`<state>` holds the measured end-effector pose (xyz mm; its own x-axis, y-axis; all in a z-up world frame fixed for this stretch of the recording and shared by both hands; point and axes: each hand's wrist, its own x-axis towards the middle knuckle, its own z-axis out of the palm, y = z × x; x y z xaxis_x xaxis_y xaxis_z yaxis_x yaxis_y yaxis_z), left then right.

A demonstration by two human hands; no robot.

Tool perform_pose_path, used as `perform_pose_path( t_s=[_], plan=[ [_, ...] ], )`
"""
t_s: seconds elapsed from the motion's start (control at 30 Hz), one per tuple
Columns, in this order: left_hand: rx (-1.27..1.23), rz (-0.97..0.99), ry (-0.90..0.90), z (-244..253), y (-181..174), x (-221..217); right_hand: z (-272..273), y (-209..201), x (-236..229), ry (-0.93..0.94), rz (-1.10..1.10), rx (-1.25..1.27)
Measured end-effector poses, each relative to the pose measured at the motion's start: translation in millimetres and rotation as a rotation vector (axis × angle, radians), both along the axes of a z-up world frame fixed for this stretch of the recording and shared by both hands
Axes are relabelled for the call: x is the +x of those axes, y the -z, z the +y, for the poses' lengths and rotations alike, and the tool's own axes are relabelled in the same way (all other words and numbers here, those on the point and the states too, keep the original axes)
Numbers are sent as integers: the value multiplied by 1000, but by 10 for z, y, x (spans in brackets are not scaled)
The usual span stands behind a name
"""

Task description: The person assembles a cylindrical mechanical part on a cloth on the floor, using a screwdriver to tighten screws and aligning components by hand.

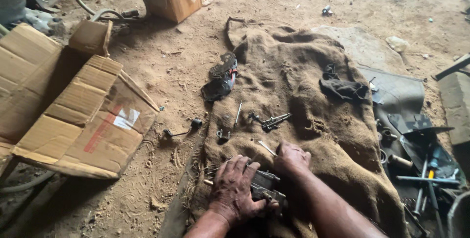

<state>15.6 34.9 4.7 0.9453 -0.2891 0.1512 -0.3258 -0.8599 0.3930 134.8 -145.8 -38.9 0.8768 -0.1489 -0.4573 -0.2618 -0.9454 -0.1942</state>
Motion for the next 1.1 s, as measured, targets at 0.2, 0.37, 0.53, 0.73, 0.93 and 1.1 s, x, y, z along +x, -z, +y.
perform_pose_path(
  t_s=[0.2, 0.37, 0.53, 0.73, 0.93, 1.1],
  plan=[
    [86, -17, 13, 16, 89, 11, -506, 297, 72, 417, -114, 642],
    [191, 269, 0, -17, 84, 179, -816, 259, -127, 715, 16, 1567],
    [217, 404, -61, -134, 22, 9, -891, -255, -889, 936, -27, 1591],
    [216, 405, -72, -198, -247, -220, -644, -865, -1613, 973, -88, 1663],
    [242, 455, -58, -187, -390, -285, -469, -871, -1704, 875, -34, 1495],
    [227, 369, -40, -83, -197, -407, -263, -453, -1659, 826, 0, 1525]
  ],
)
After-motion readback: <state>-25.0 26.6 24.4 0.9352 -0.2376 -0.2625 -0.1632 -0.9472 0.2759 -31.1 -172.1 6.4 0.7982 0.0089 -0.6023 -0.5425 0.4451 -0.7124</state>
